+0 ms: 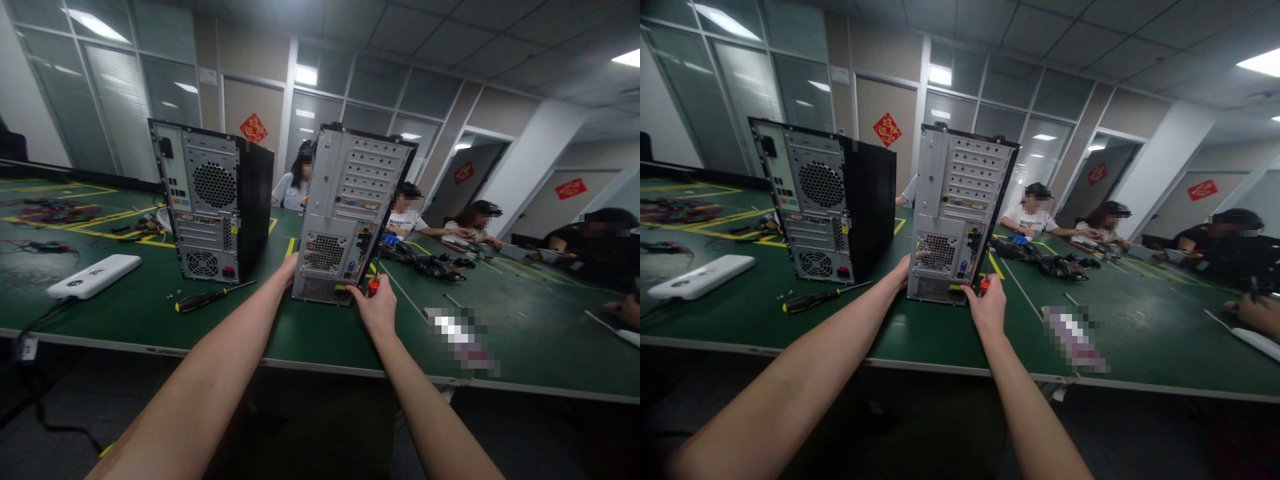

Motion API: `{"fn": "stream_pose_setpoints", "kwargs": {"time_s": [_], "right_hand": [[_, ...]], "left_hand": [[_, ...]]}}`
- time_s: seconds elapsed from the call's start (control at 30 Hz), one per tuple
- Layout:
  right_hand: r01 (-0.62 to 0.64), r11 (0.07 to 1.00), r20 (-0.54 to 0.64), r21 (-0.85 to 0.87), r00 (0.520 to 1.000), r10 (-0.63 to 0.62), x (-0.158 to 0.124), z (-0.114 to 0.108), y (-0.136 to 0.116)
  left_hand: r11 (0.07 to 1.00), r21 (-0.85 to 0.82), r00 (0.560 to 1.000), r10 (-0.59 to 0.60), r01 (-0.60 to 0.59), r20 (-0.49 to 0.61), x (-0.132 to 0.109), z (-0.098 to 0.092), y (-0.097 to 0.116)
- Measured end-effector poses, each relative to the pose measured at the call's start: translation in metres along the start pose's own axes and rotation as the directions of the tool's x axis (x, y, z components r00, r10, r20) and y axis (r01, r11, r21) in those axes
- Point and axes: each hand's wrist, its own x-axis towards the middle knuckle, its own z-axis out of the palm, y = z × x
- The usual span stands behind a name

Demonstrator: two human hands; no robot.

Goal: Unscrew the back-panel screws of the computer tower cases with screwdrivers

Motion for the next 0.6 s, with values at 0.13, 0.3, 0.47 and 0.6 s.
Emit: {"fn": "stream_pose_setpoints", "kwargs": {"time_s": [0.13, 0.3, 0.47, 0.6], "right_hand": [[-0.023, 0.999, -0.003, 0.023, 1.000, 0.023, 0.000, -0.002, -0.004], [-0.079, 0.994, -0.029, 0.071, 0.996, 0.081, -0.003, -0.016, -0.010], [-0.226, 0.964, 0.017, 0.144, 0.974, 0.225, -0.021, -0.041, -0.004], [-0.322, 0.935, 0.153, 0.147, 0.941, 0.300, -0.047, -0.066, -0.007]], "left_hand": [[0.998, -0.041, 0.998, -0.050, 0.052, 0.037, -0.004, 0.001, 0.002], [0.997, -0.037, 0.998, -0.062, 0.063, 0.033, -0.008, 0.001, 0.006], [0.997, -0.036, 0.997, -0.072, 0.072, 0.002, -0.013, 0.004, 0.010], [0.994, -0.071, 0.996, -0.083, 0.084, 0.018, -0.017, 0.005, 0.012]]}}
